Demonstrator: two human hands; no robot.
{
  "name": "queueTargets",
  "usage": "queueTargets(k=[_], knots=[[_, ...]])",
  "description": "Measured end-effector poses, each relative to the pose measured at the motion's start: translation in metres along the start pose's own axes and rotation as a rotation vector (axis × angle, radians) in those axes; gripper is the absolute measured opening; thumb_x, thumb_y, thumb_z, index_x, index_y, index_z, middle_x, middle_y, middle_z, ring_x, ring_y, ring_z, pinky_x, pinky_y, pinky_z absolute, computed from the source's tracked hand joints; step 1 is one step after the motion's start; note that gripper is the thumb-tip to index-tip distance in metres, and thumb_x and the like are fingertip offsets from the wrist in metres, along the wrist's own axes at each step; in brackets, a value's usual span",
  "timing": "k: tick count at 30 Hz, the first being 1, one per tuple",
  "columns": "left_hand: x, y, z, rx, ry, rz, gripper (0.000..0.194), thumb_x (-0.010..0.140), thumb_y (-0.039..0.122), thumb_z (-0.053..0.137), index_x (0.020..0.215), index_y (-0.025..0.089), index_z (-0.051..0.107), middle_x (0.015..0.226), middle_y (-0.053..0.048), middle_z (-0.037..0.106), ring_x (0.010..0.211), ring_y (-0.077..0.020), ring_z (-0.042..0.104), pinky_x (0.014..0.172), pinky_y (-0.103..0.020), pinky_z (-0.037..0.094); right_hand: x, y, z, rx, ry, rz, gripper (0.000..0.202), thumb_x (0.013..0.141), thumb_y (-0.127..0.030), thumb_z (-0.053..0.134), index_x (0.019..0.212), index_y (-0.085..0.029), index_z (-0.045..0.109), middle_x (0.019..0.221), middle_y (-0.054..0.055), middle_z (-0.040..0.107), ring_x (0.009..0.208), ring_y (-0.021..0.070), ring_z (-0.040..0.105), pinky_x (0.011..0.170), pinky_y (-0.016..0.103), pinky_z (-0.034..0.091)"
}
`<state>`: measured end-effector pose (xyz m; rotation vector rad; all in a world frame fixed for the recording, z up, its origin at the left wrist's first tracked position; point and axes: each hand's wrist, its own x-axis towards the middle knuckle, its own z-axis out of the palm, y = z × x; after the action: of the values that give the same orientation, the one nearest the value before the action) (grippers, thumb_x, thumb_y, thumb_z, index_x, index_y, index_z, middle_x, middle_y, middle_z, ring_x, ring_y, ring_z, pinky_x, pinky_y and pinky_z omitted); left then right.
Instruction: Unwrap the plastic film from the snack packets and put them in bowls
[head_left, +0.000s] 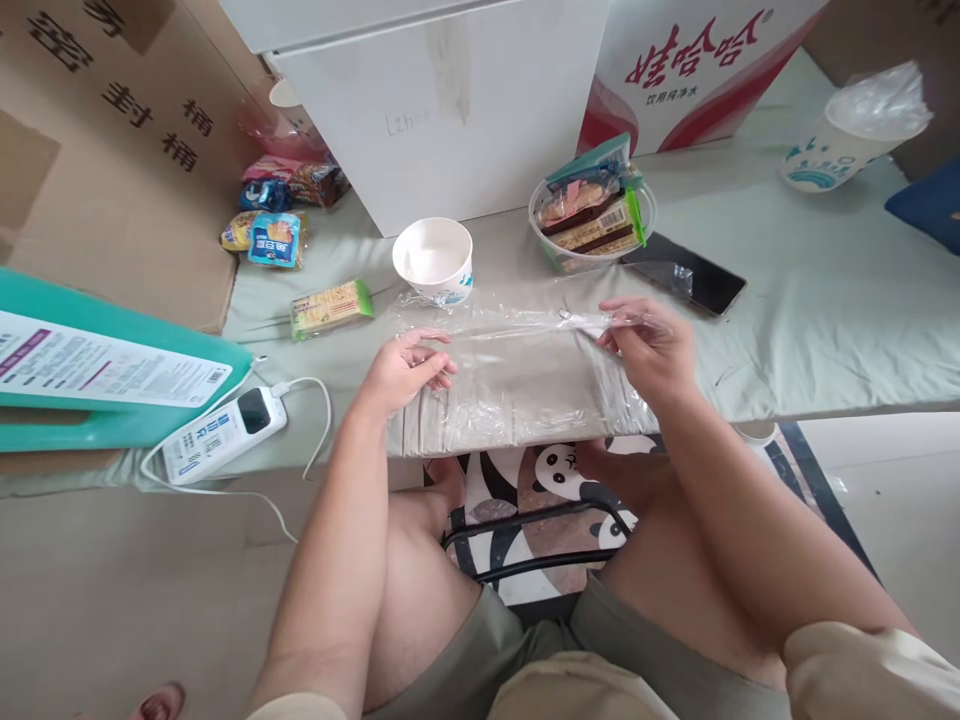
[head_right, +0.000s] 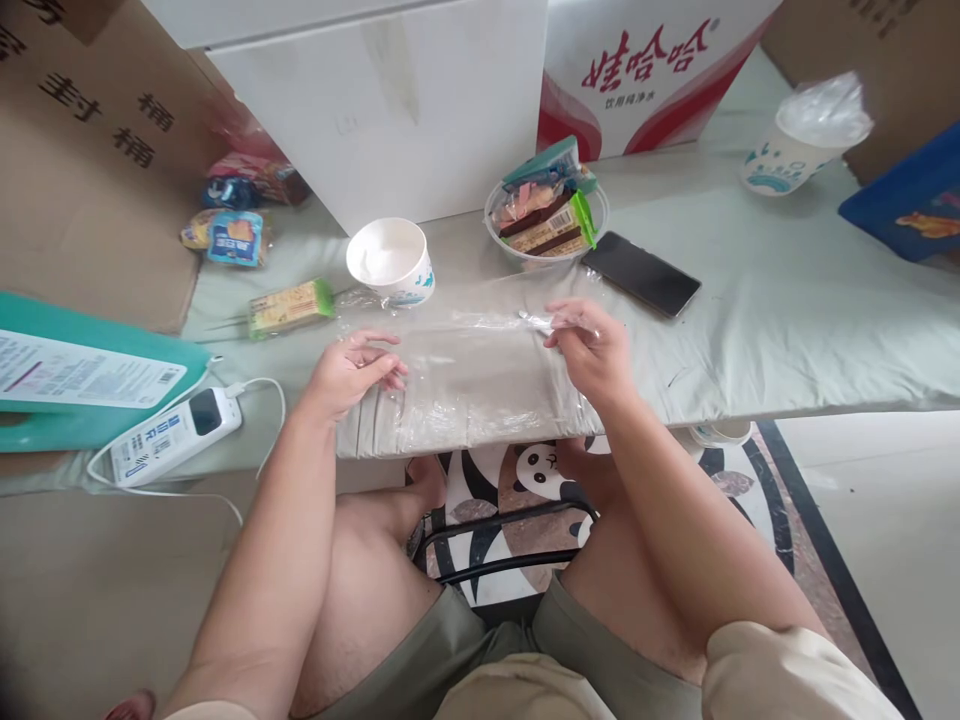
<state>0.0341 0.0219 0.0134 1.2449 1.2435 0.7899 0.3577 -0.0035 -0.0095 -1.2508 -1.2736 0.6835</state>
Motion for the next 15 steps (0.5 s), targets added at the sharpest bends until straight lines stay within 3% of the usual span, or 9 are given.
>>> queueTargets(k=[3,5,10,15], knots=[[0.002,-0.001,0.002,-0.145,0.129,0.124,0.034,0.063,0.036,0.089,0.084,0.018,0.07,0.065,0.0,0.072,0.056,-0.0139,0.068,0.057,-0.026,0.055,0.0,-0.001,-0.003,-0.009,0.008,-0.05,0.015,0.082,-0.021,0.068,0.068,-0.023,0.064,0.097,0.006,0.071,0.098,0.0232,0.072,0.061,0.032,0.056],[0.002,-0.002,0.001,-0.239,0.148,0.188,0.029,0.059,0.033,0.091,0.076,0.018,0.072,0.068,-0.001,0.072,0.062,-0.0132,0.068,0.062,-0.027,0.056,0.001,0.002,-0.006,0.021,0.0,-0.059,0.014,0.079,-0.022,0.072,0.068,-0.023,0.065,0.101,0.007,0.071,0.109,0.0266,0.069,0.07,0.036,0.058],[0.003,-0.005,-0.003,-0.2,0.113,0.233,0.019,0.055,0.024,0.092,0.06,0.019,0.074,0.082,-0.004,0.073,0.079,-0.0146,0.067,0.072,-0.028,0.054,0.003,0.014,-0.012,0.175,0.009,-0.013,0.017,0.076,-0.026,0.08,0.07,-0.022,0.064,0.12,0.005,0.068,0.087,0.0185,0.071,0.086,0.044,0.059],[0.004,-0.01,-0.01,-0.067,0.12,0.229,0.013,0.061,0.021,0.084,0.074,0.022,0.083,0.101,-0.007,0.07,0.089,-0.0167,0.065,0.077,-0.03,0.053,0.006,0.015,-0.016,0.208,0.002,0.147,0.019,0.071,-0.031,0.081,0.072,-0.022,0.065,0.135,0.006,0.063,0.093,0.0222,0.073,0.084,0.045,0.06]])
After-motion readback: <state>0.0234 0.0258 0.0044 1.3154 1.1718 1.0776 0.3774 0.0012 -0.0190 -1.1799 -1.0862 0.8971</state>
